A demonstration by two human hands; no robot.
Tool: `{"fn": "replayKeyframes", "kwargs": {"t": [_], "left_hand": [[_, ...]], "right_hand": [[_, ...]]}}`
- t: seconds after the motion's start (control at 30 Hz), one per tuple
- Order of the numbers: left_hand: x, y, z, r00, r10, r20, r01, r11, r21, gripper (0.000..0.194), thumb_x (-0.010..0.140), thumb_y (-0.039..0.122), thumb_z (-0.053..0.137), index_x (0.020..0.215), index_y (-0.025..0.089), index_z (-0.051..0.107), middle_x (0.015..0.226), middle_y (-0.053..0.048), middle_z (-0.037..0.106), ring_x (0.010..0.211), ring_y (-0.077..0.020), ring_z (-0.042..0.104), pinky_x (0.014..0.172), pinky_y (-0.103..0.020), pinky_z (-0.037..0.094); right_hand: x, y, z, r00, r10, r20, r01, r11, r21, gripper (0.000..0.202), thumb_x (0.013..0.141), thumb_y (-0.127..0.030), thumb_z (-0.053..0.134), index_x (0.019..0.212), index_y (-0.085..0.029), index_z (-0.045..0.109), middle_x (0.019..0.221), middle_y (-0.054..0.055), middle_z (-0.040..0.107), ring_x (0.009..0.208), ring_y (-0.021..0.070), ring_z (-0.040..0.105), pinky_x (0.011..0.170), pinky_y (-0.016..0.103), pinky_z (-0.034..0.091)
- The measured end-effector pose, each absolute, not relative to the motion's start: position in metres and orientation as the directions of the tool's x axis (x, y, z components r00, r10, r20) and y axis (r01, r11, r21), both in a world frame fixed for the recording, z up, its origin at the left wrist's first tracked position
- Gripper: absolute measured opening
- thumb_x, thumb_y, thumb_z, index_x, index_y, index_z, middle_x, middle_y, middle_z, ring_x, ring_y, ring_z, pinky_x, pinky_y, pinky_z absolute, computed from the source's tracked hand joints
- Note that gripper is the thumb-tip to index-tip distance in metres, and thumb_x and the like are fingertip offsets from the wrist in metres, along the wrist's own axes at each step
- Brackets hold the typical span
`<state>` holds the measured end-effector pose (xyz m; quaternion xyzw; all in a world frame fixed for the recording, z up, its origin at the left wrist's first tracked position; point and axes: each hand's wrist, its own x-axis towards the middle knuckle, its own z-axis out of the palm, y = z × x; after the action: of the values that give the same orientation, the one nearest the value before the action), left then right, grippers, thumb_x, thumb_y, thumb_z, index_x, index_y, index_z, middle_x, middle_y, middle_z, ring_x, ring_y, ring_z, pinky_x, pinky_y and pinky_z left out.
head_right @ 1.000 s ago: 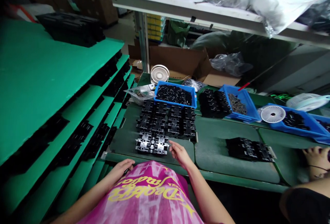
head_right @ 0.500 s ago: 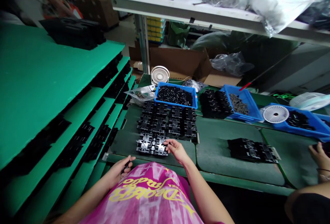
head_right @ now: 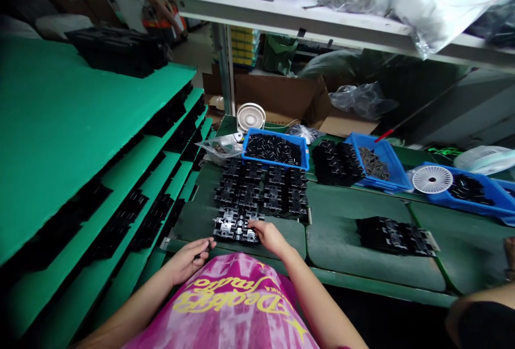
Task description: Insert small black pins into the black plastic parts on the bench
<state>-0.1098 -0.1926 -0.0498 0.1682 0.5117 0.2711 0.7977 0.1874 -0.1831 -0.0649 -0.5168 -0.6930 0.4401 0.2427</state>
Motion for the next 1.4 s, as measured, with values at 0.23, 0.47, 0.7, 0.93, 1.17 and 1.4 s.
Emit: {"fn": "replayKeyframes", "kwargs": {"t": [0.23,0.47,0.7,0.93,1.17,1.4], "left_hand": [[-0.088,-0.169,-0.062,0.099,0.836,-0.540,-0.060,0.547,0.835,0.022,0.065,0.029,0.075,0.082,0.017,0.069,0.064,0.002,0.051,0.056,-0.0098,0.044,0.047,-0.018,0.032],[-0.079,-0.164,-0.064,0.128,0.914,-0.385,0.078,0.378,0.923,0.013,0.059,0.016,0.077,0.069,0.024,0.072,0.074,-0.001,0.054,0.076,-0.0166,0.052,0.074,-0.022,0.042],[-0.087,-0.166,-0.066,0.078,0.852,-0.518,-0.071,0.523,0.849,0.026,0.061,0.016,0.076,0.086,0.020,0.069,0.065,0.004,0.050,0.058,-0.0108,0.047,0.055,-0.019,0.040],[-0.098,-0.161,-0.047,0.174,0.630,-0.757,-0.394,0.749,0.533,0.013,0.086,0.013,0.049,0.088,0.010,0.061,0.074,-0.004,0.058,0.055,-0.0060,0.053,0.049,-0.016,0.046],[-0.094,-0.160,-0.031,0.292,0.591,-0.752,-0.494,0.767,0.411,0.018,0.079,0.001,0.056,0.095,0.008,0.064,0.089,-0.011,0.066,0.067,-0.0088,0.063,0.060,-0.015,0.053],[-0.090,-0.155,-0.026,0.331,0.589,-0.737,-0.549,0.755,0.358,0.010,0.084,0.013,0.056,0.086,0.009,0.066,0.084,-0.008,0.067,0.084,-0.0157,0.066,0.084,-0.028,0.055]], "right_hand": [[0.193,-0.180,-0.068,-0.381,0.916,-0.125,0.507,0.094,-0.857,0.032,0.085,-0.015,0.046,0.110,-0.021,0.065,0.119,0.006,0.064,0.111,0.0200,0.058,0.098,0.036,0.043],[0.191,-0.181,-0.070,-0.353,0.925,-0.139,0.473,0.049,-0.880,0.030,0.086,-0.020,0.048,0.110,-0.020,0.066,0.120,0.007,0.063,0.114,0.0213,0.056,0.100,0.038,0.042],[0.203,-0.186,-0.069,-0.225,0.949,-0.220,0.391,-0.119,-0.913,0.041,0.094,-0.031,0.032,0.130,-0.015,0.043,0.103,0.012,0.067,0.070,0.0147,0.066,0.065,0.031,0.055],[0.214,-0.169,-0.062,-0.140,0.952,-0.271,0.444,-0.184,-0.877,0.030,0.092,-0.030,0.038,0.120,-0.019,0.037,0.083,0.004,0.066,0.057,0.0122,0.063,0.049,0.023,0.050],[0.200,-0.145,-0.060,-0.172,0.946,-0.274,0.676,-0.089,-0.732,0.016,0.089,-0.030,0.048,0.084,-0.019,0.057,0.058,-0.001,0.060,0.053,0.0125,0.056,0.055,0.022,0.040],[0.188,-0.137,-0.052,-0.073,0.952,-0.297,0.829,-0.107,-0.548,0.025,0.082,-0.035,0.062,0.097,-0.017,0.052,0.079,0.009,0.065,0.072,0.0207,0.062,0.063,0.026,0.038]]}}
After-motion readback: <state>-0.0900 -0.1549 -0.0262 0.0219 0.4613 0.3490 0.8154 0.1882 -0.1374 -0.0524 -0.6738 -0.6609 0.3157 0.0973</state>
